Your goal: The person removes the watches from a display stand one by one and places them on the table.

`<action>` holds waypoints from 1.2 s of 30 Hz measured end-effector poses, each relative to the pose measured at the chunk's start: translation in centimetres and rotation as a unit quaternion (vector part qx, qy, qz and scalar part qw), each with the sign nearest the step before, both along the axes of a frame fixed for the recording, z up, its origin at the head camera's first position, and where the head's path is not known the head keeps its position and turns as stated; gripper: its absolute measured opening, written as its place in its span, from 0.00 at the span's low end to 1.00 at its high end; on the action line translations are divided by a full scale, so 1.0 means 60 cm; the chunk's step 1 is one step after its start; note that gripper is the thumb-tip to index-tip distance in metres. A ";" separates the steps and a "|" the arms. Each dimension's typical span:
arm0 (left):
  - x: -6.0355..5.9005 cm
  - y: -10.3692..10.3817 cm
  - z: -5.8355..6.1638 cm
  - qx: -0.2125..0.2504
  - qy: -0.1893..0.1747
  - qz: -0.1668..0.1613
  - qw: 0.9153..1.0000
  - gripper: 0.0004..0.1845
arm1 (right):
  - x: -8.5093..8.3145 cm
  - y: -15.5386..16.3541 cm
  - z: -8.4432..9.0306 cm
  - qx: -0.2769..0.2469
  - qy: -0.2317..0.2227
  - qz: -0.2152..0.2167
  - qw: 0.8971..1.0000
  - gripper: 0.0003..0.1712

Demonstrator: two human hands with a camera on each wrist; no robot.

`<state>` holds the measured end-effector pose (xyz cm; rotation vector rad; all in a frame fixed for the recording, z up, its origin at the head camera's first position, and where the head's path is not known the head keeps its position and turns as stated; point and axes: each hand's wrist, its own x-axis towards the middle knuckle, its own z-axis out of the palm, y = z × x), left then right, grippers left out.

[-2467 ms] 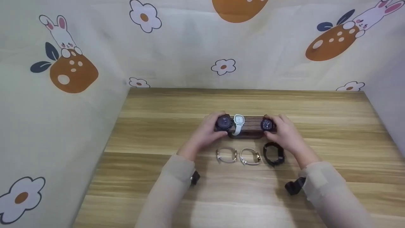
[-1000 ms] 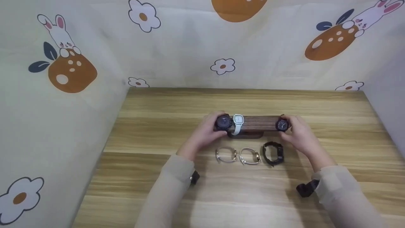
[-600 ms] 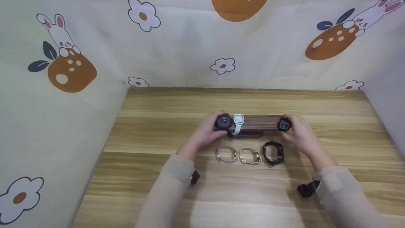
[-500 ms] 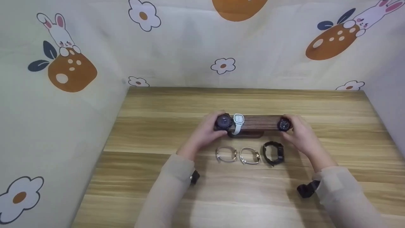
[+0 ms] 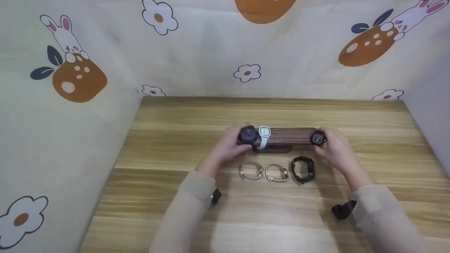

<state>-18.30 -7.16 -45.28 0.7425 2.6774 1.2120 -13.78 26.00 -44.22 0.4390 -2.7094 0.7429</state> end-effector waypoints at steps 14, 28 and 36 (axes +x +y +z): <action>-0.003 0.003 -0.001 -0.006 0.003 0.002 1.000 0.37 | 0.009 0.015 0.004 0.011 0.012 -0.007 1.000 0.28; 0.000 0.002 0.000 0.003 -0.009 0.004 1.000 0.37 | 0.025 0.018 0.011 0.036 0.089 0.022 0.995 0.29; 0.000 0.001 -0.001 0.004 0.015 0.000 1.000 0.37 | 0.033 0.022 0.011 -0.011 0.079 0.015 0.997 0.30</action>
